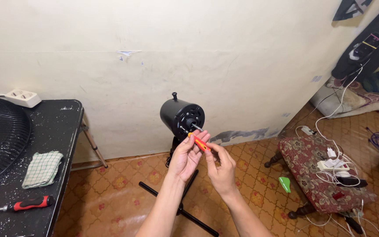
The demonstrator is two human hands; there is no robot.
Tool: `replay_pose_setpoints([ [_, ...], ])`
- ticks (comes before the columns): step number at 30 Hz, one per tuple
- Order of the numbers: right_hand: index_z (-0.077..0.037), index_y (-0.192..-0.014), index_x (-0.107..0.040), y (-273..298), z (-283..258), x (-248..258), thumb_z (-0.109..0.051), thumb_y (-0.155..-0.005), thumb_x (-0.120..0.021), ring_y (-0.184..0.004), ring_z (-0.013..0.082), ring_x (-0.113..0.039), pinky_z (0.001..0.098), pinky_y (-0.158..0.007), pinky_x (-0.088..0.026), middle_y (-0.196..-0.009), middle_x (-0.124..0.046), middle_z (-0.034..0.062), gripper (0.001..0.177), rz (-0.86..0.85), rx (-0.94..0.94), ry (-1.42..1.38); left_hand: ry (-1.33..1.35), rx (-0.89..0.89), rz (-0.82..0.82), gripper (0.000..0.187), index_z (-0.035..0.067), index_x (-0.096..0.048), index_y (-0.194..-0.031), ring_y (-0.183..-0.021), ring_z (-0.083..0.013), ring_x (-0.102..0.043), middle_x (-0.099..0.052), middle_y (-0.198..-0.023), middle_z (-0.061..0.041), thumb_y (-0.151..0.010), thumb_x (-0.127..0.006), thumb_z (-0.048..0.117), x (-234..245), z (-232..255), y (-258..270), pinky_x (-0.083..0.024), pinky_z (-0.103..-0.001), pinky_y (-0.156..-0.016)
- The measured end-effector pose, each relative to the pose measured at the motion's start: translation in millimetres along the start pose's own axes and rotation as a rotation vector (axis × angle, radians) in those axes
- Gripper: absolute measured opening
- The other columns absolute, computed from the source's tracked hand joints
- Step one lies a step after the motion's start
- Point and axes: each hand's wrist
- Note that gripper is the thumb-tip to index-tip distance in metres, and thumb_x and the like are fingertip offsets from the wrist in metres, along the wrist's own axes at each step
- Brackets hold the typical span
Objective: The person uses a screwdriver to remove several screws from the rear of a standing electric fan motor housing. Screws are placed on a nearby table. The fan blades and front grille are already detached and resting on the table. The person continues unscrewing the motor housing throughout the clip.
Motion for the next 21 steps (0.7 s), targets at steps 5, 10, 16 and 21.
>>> replay_pose_setpoints([
  [5,-0.002,-0.115,-0.070,-6,-8,1,-0.008,-0.096,-0.069,-0.079,0.0150,-0.070,0.0278,-0.072,-0.056,-0.094,-0.072,0.0088,0.020,-0.009,0.040,0.041,0.029,0.004,-0.013,0.045,-0.004,-0.050,-0.137,-0.135,-0.0317,-0.057,-0.059,-0.142,-0.024,-0.101,-0.058,0.021,-3,1,0,-0.050,-0.042,-0.107],
  [10,-0.002,-0.117,-0.069,-10,-15,3,-0.002,-0.095,-0.069,-0.088,0.0194,-0.070,0.0296,-0.076,-0.057,-0.105,-0.070,0.0113,0.022,-0.006,0.138,0.074,0.047,0.041,0.059,0.040,-0.001,-0.058,-0.128,-0.130,-0.0301,-0.061,-0.065,-0.134,-0.021,-0.099,-0.064,0.025,-3,4,2,-0.051,-0.042,-0.108],
  [16,-0.004,-0.117,-0.071,-12,-19,1,0.011,-0.088,-0.065,-0.113,0.0281,-0.068,0.0356,-0.096,-0.057,-0.123,-0.066,0.0148,0.033,-0.004,0.274,0.142,-0.038,0.029,0.066,0.035,-0.001,-0.063,-0.124,-0.118,-0.0241,-0.067,-0.070,-0.123,-0.016,-0.099,-0.066,0.024,-5,11,5,-0.054,-0.038,-0.104],
  [21,-0.005,-0.118,-0.071,-4,-12,0,0.012,-0.085,-0.065,-0.120,0.0259,-0.066,0.0365,-0.098,-0.057,-0.129,-0.064,0.0154,0.038,-0.037,0.296,0.126,-0.028,0.010,0.037,0.036,-0.003,-0.061,-0.130,-0.117,-0.0247,-0.067,-0.070,-0.124,-0.017,-0.101,-0.063,0.018,-3,7,7,-0.054,-0.037,-0.102],
])
Point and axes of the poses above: each hand's wrist, its own y-axis away from the middle knuckle, its own x-axis out of the back of the hand, z = x × y
